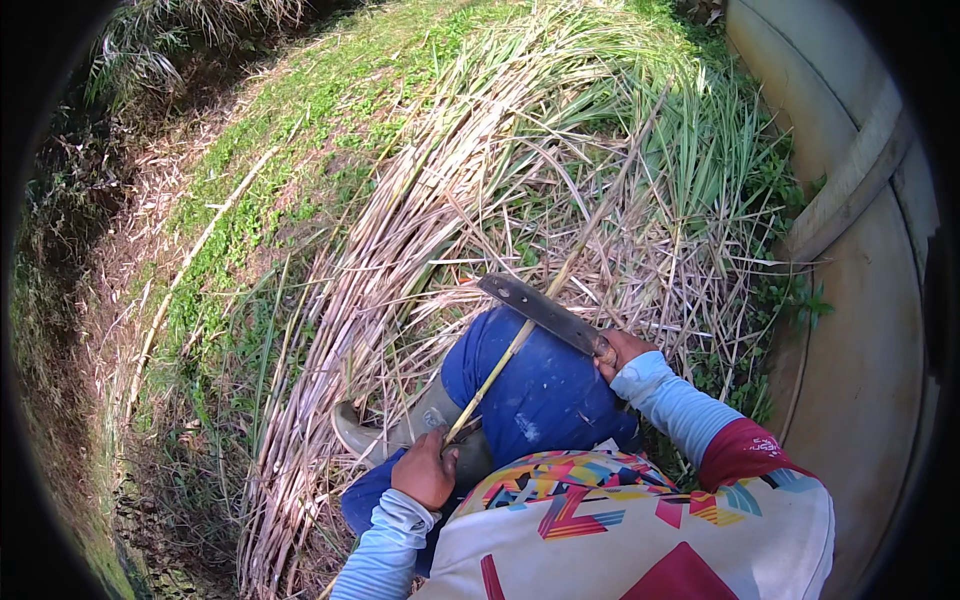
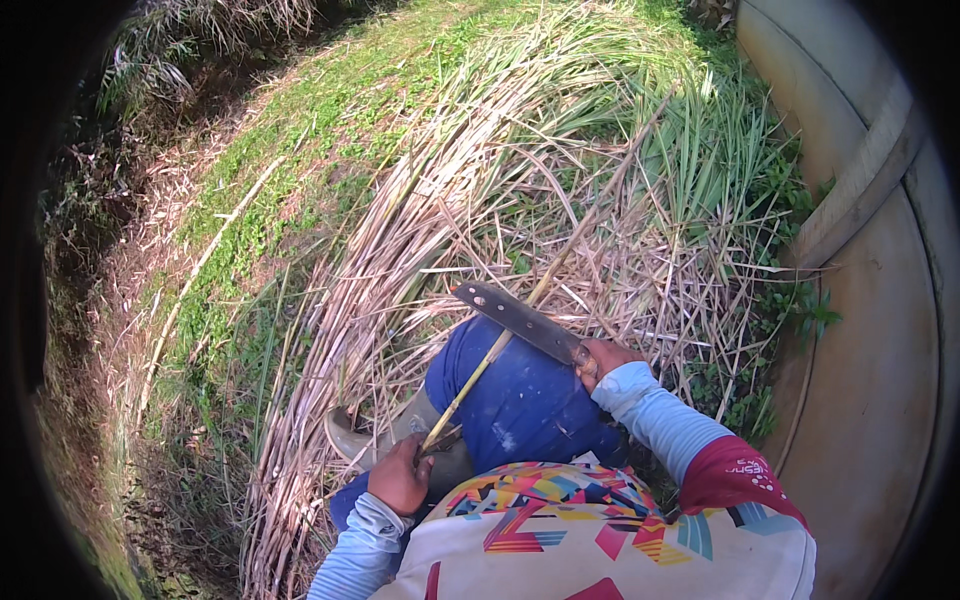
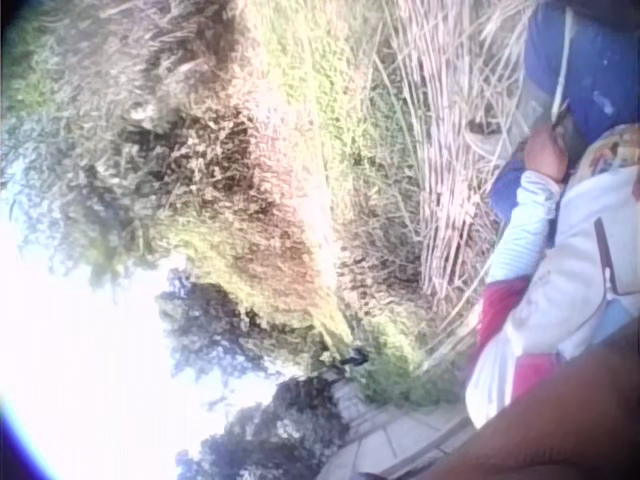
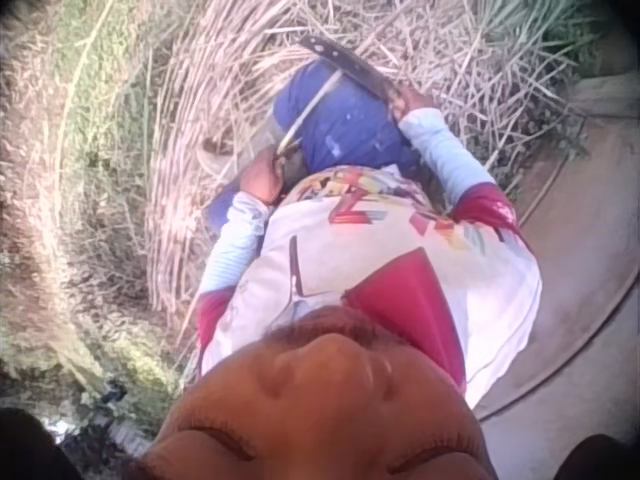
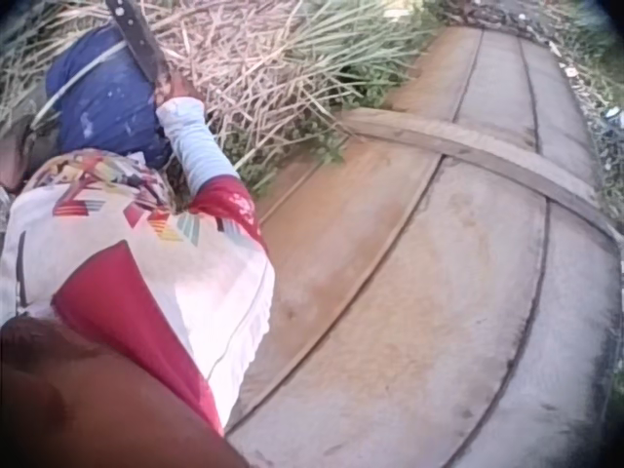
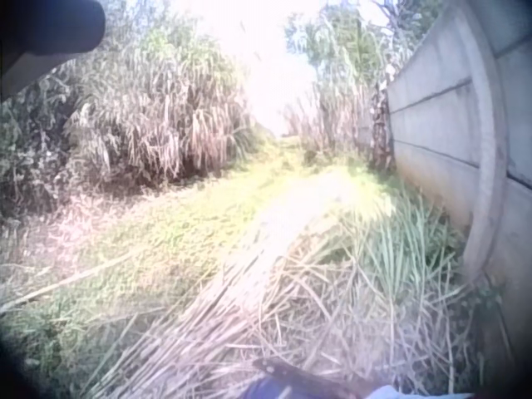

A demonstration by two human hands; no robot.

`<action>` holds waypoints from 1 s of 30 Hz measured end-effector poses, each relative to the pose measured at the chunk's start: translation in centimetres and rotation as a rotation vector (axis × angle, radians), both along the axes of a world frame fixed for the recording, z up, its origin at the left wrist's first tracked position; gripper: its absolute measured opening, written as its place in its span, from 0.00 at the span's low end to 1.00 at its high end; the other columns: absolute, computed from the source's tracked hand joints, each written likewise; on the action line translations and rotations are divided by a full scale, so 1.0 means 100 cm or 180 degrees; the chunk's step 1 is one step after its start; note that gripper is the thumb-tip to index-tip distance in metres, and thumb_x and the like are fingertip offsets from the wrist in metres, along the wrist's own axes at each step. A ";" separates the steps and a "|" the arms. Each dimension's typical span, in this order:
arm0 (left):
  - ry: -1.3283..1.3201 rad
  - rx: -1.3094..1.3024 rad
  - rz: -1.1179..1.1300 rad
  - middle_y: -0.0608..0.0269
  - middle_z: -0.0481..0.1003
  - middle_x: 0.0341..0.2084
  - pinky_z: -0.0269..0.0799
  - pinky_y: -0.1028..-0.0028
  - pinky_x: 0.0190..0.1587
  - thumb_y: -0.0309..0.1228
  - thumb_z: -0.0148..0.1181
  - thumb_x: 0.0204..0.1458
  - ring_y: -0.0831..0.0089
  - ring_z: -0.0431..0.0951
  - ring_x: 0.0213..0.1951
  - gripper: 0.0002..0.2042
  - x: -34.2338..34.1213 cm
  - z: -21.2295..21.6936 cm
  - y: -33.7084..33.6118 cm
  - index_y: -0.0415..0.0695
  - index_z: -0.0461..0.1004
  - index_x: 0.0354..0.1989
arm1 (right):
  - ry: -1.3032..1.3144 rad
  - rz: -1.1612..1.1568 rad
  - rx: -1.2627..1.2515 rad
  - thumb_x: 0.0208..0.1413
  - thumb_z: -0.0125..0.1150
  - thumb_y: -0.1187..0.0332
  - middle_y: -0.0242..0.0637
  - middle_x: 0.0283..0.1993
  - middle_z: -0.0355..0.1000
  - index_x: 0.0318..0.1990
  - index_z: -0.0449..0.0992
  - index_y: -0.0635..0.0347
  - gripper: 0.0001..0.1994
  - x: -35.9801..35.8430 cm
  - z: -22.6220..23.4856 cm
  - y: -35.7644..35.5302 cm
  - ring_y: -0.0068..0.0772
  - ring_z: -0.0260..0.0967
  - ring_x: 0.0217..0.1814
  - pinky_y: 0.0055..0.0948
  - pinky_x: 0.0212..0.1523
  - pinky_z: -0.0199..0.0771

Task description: The person sits on the ground and uses a machete to strip the outer layers and cut long plant stalks. They gather the processed stalks into a pile and occasionally inspect the material by hand.

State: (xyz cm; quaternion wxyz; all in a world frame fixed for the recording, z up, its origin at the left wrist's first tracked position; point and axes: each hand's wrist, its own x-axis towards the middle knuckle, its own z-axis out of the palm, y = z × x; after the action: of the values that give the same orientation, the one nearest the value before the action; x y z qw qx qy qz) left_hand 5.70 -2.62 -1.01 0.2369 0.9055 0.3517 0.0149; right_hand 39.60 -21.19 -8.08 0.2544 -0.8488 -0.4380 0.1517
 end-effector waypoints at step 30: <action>-0.0554 -0.0766 0.0363 0.38 0.75 0.27 0.71 0.57 0.33 0.29 0.55 0.59 0.42 0.78 0.32 0.10 0.022 0.024 0.019 0.37 0.77 0.44 | -0.0859 0.1248 -0.0486 0.49 0.61 0.63 0.45 0.41 0.73 0.46 0.73 0.56 0.16 0.007 0.060 0.061 0.49 0.75 0.46 0.46 0.48 0.75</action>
State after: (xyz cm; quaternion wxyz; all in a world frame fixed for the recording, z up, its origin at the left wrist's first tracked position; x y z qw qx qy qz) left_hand 7.86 -0.74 1.43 0.3720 0.8445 0.3799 0.0644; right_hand 40.29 -15.06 -2.07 0.0945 -0.7769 -0.6116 0.1161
